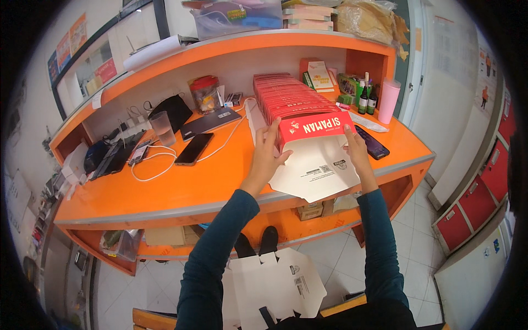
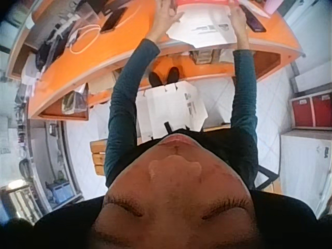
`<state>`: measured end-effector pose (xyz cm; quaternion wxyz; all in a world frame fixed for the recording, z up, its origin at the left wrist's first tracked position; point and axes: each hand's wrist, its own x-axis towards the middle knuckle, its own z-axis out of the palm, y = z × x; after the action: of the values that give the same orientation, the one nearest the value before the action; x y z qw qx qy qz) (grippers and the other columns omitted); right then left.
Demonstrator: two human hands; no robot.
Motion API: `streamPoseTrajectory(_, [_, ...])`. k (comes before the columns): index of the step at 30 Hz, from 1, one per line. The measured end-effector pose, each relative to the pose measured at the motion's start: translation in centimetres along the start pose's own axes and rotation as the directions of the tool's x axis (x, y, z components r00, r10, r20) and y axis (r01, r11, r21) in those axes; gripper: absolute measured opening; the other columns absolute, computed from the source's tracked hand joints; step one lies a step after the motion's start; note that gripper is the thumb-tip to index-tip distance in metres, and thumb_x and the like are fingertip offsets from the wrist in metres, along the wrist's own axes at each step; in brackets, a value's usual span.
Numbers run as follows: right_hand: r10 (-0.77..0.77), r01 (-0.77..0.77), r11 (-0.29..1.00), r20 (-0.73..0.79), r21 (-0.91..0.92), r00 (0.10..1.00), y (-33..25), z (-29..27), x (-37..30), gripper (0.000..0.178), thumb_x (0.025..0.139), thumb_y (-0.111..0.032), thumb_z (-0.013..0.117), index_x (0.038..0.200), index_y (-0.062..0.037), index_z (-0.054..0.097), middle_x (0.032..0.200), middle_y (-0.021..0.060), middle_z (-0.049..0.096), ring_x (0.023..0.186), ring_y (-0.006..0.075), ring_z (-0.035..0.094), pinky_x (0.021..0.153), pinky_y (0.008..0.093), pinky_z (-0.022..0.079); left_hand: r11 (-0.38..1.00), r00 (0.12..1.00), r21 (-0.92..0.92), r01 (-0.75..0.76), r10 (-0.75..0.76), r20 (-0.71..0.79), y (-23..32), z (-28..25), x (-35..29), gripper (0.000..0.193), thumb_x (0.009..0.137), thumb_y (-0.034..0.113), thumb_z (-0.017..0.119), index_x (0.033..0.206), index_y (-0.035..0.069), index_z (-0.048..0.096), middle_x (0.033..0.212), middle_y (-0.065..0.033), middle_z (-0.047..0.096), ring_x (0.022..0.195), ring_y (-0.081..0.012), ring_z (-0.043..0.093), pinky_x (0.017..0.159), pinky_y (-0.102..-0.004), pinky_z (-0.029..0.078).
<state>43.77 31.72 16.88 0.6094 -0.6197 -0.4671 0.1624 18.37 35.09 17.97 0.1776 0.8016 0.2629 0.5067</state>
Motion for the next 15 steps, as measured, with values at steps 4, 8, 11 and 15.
streamPoseTrajectory(4, [-0.543,0.436,0.826,-0.291,-0.358,0.788,-2.3,2.3,-1.2,0.057,0.076,-0.046,0.056,0.105,0.0017,0.050,0.102,0.0200,0.050,0.100,0.0322,0.047,0.084,0.0398,0.035,0.920,0.996,0.391,-0.030,0.059,-0.061,-0.6,-0.3,0.3,0.083,0.063,0.016,0.074,0.132,0.013,0.028,0.119,-0.0192,0.034,0.106,-0.0353,0.044,0.082,-0.0406,0.044])
streamPoseTrajectory(8, [-0.861,0.785,0.462,0.004,-0.413,0.509,-8.9,7.1,-6.3,0.044,0.070,-0.028,0.065,0.107,-0.0085,0.050,0.111,0.0118,0.048,0.107,0.0299,0.043,0.089,0.0453,0.031,0.929,0.985,0.330,-0.168,0.173,0.013,-2.0,-0.7,0.5,0.086,0.061,0.018,0.075,0.132,0.014,0.027,0.128,-0.0188,0.028,0.112,-0.0389,0.036,0.089,-0.0412,0.039])
streamPoseTrajectory(11, [-0.846,0.742,0.359,0.139,-0.567,0.515,-7.3,8.6,-6.2,0.040,0.069,-0.023,0.064,0.106,-0.0145,0.053,0.111,0.0075,0.049,0.108,0.0273,0.043,0.091,0.0480,0.026,0.997,0.976,-0.078,0.020,-0.002,0.218,-1.7,-1.7,1.4,0.077,0.064,0.013,0.070,0.131,0.013,0.031,0.131,-0.0158,0.029,0.115,-0.0376,0.035,0.093,-0.0410,0.036])
streamPoseTrajectory(15, [-0.882,0.723,0.354,0.046,-0.594,0.469,-6.6,9.7,-6.7,0.028,0.069,-0.019,0.061,0.096,-0.0146,0.056,0.104,0.0041,0.053,0.107,0.0263,0.045,0.091,0.0468,0.026,0.982,0.973,-0.177,-0.061,0.098,0.207,-3.6,-3.9,4.3,0.054,0.073,0.006,0.058,0.124,0.009,0.041,0.125,-0.0146,0.041,0.114,-0.0345,0.039,0.093,-0.0400,0.036])
